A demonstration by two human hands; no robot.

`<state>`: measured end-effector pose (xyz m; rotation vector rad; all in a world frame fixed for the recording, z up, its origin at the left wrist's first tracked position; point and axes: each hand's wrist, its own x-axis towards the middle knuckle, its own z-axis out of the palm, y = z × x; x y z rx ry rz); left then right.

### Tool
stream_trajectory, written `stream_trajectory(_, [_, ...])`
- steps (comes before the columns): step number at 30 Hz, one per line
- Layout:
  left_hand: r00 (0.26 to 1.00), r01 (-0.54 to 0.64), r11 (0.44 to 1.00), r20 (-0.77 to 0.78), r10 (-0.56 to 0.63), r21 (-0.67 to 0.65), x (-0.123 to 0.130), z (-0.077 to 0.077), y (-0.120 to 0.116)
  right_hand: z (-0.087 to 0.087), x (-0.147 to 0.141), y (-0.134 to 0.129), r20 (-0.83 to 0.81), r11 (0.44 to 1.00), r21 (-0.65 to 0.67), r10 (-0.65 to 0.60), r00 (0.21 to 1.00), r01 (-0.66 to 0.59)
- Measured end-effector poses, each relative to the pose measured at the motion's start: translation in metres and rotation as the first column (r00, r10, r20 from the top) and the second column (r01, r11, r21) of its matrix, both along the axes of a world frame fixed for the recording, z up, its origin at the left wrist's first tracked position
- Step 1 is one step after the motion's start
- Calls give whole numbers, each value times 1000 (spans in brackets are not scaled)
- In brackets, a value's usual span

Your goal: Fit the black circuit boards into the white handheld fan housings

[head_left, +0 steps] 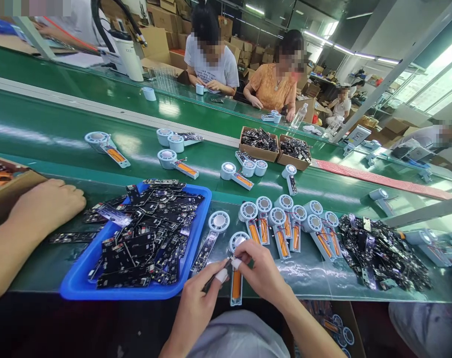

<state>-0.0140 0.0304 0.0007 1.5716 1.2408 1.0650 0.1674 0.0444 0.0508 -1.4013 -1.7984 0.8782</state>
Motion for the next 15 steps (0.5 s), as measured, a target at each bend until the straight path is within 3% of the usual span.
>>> stream_trajectory(5, [998, 55, 998, 19, -56, 40, -4, 0, 6, 1, 6, 6, -79, 992, -23, 124, 989, -127])
stream_trajectory(11, [998, 61, 993, -24, -59, 104, -1, 1, 7, 2, 3, 5, -1, 999, -8, 43, 999, -43])
stream_trajectory(15, [994, 102, 995, -26, -102, -7, 4, 13, -4, 16, 7, -4, 30, 973, -230, 18, 999, -10])
